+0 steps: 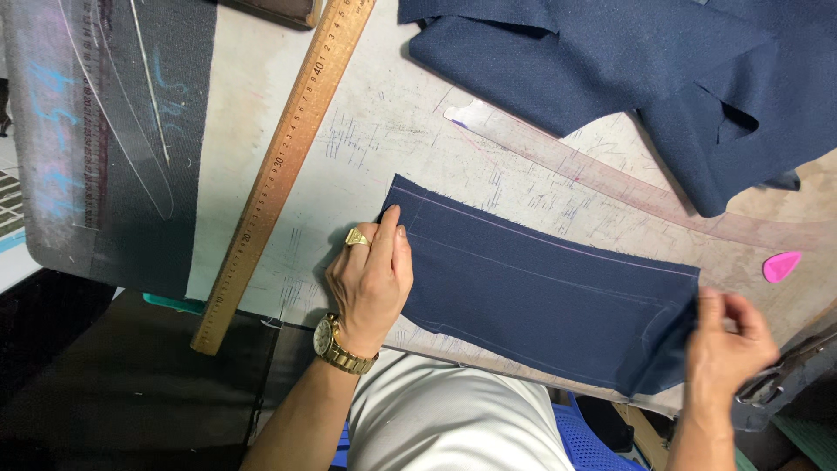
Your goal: The person marks lines on a blue fabric pattern using a ruler and a piece of pink tailor's chalk, carefully tracing edges and drawing parallel lines across the material on a workbench.
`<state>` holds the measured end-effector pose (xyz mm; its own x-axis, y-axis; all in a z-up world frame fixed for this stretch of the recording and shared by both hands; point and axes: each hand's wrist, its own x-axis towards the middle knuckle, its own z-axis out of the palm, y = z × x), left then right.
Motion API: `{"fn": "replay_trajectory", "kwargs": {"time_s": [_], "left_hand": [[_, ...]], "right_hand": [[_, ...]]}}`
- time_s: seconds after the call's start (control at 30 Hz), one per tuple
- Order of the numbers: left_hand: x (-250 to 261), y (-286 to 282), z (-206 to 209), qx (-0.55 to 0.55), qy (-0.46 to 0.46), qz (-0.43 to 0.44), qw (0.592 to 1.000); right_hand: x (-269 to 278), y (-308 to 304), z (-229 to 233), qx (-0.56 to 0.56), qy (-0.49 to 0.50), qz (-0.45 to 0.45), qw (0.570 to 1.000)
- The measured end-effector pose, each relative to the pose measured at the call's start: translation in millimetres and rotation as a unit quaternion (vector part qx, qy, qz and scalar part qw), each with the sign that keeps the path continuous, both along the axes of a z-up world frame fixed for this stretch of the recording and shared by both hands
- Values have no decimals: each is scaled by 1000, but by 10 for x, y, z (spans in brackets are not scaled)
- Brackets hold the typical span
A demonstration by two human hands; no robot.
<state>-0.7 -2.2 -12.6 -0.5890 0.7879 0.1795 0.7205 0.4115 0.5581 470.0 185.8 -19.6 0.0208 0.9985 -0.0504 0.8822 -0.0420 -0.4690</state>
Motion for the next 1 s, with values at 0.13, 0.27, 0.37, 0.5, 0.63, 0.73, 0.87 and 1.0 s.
{"fn": "replay_trajectory", "kwargs": {"time_s": [0.13,0.27,0.37,0.5,0.63,0.73,0.87,1.0], "left_hand": [[8,-7,-15,9,7,1,1000],[12,-2,-22,-4,24,-1,1000],[30,-17,-50,-10,37,0,999],[52,-21,-93,-14,74,6,997],[65,-26,-115,-20,102,6,995],[74,-34,-146,-23,108,9,994],[61,10,-121,1,114,18,993],[60,-7,-111,12,107,21,994]], "right_hand": [[303,380,82,123,-163,163,965],[551,631,-44,10,-134,85,987],[608,706,-68,31,-102,115,988],[697,842,-166,18,-56,67,996],[958,1039,-356,-72,77,-84,991],[861,1012,-238,-124,61,-101,985],[-595,556,374,-104,86,-72,988],[-2278,-32,760,-171,159,101,967]]}}
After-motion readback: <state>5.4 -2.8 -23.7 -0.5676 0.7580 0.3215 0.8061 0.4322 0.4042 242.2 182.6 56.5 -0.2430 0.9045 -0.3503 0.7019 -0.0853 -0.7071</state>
